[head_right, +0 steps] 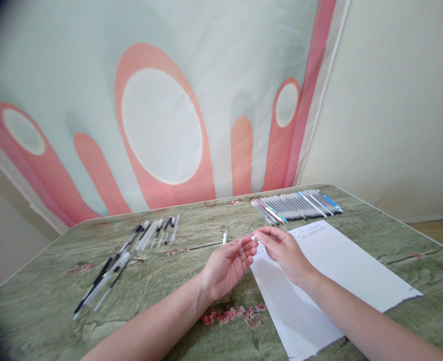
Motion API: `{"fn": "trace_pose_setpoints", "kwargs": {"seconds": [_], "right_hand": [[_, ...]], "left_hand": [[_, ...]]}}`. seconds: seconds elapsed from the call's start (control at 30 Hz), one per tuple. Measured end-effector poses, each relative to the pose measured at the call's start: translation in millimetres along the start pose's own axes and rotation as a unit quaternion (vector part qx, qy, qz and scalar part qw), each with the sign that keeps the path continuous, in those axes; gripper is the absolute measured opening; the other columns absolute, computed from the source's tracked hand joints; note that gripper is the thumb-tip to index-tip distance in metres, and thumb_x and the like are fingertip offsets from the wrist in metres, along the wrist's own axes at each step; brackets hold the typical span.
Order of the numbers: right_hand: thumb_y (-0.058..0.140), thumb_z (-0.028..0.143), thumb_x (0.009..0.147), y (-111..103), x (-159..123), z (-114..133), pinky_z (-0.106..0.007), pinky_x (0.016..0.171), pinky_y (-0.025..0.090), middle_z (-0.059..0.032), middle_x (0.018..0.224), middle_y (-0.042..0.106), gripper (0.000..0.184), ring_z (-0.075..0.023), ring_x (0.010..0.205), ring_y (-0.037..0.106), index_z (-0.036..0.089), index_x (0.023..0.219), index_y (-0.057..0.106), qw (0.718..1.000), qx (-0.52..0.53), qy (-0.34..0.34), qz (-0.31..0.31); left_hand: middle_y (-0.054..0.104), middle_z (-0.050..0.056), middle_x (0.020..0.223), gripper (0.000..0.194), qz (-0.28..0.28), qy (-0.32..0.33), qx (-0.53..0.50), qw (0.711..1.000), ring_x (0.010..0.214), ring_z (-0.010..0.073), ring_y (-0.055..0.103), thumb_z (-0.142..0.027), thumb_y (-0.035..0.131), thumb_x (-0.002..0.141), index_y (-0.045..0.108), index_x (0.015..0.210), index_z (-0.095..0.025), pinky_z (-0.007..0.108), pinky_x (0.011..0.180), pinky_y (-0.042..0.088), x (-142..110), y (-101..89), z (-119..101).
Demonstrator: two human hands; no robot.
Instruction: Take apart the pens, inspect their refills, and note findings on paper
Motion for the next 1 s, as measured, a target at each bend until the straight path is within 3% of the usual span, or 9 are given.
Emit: {"fn": "trace_pose_setpoints", "kwargs": {"seconds": [0.13, 0.27, 0.47, 0.77, 0.87, 1.0], "right_hand": [[0.056, 0.037, 0.075, -5, 2, 10, -0.021, 0.037, 0.014, 0.0084, 0.043, 0.031, 0.02, -0.0042, 0.038, 0.019, 0.017, 0.079, 0.057, 0.999, 0.024, -0.021, -0.011], [0.054, 0.037, 0.077, -5, 1, 18, -0.021, 0.036, 0.014, 0.0087, 0.041, 0.03, 0.02, -0.0043, 0.037, 0.018, 0.017, 0.079, 0.057, 0.999, 0.016, -0.027, -0.004], [0.056, 0.037, 0.075, -3, -5, 32, -0.019, 0.036, 0.018, -0.0001, 0.071, 0.056, 0.021, -0.0026, 0.04, 0.026, 0.018, 0.085, 0.055, 0.997, 0.0, -0.065, -0.032], [0.055, 0.041, 0.075, 6, -16, 38, -0.02, 0.036, 0.021, -0.0012, 0.07, 0.057, 0.032, -0.004, 0.041, 0.03, 0.019, 0.098, 0.054, 0.995, -0.075, -0.069, -0.024], [0.055, 0.041, 0.074, 9, -17, 37, -0.02, 0.039, 0.029, -0.0016, 0.068, 0.056, 0.033, -0.0063, 0.045, 0.039, 0.018, 0.097, 0.055, 0.991, -0.112, -0.075, -0.016], [0.055, 0.038, 0.075, 11, -17, 34, -0.024, 0.059, 0.042, -0.0037, 0.077, 0.06, 0.026, -0.0125, 0.066, 0.054, 0.018, 0.09, 0.055, 0.982, -0.161, -0.099, 0.001]], "left_hand": [[0.056, 0.017, 0.106, 0.027, 0.034, 0.005, -0.011, 0.999, 0.096, 0.0183, 0.056, -0.018, 0.046, 0.082, 0.053, 0.103, -0.005, 0.027, 0.089, 0.04, -3, 6.4, -3], [0.051, 0.017, 0.116, 0.03, 0.045, 0.018, -0.004, 0.999, 0.105, 0.0185, 0.052, -0.007, 0.047, 0.079, 0.049, 0.108, -0.006, 0.026, 0.095, 0.036, -7, 13.5, -6], [0.052, 0.018, 0.114, 0.032, 0.035, 0.052, -0.006, 0.998, 0.106, 0.0196, 0.052, -0.01, 0.049, 0.079, 0.041, 0.111, -0.009, 0.025, 0.092, 0.04, -10, 15.5, -9], [0.049, 0.015, 0.12, 0.031, 0.027, 0.063, -0.026, 0.997, 0.111, 0.018, 0.048, -0.006, 0.046, 0.079, 0.045, 0.11, -0.012, 0.028, 0.096, 0.037, -11, 20.6, -16], [0.05, 0.016, 0.118, 0.026, 0.014, 0.067, -0.025, 0.997, 0.11, 0.0181, 0.048, -0.005, 0.043, 0.08, 0.049, 0.105, -0.009, 0.028, 0.096, 0.038, -9, 19.1, -15], [0.053, 0.016, 0.113, 0.02, -0.004, 0.074, -0.021, 0.997, 0.103, 0.0162, 0.053, -0.008, 0.044, 0.081, 0.049, 0.1, -0.01, 0.027, 0.093, 0.04, -5, 11.8, -13]]}}
Point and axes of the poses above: each hand's wrist, its own x-axis towards the middle knuckle, its own y-axis out of the palm, z = x × y, the point moved 4 cm from there along x, towards the middle knuckle
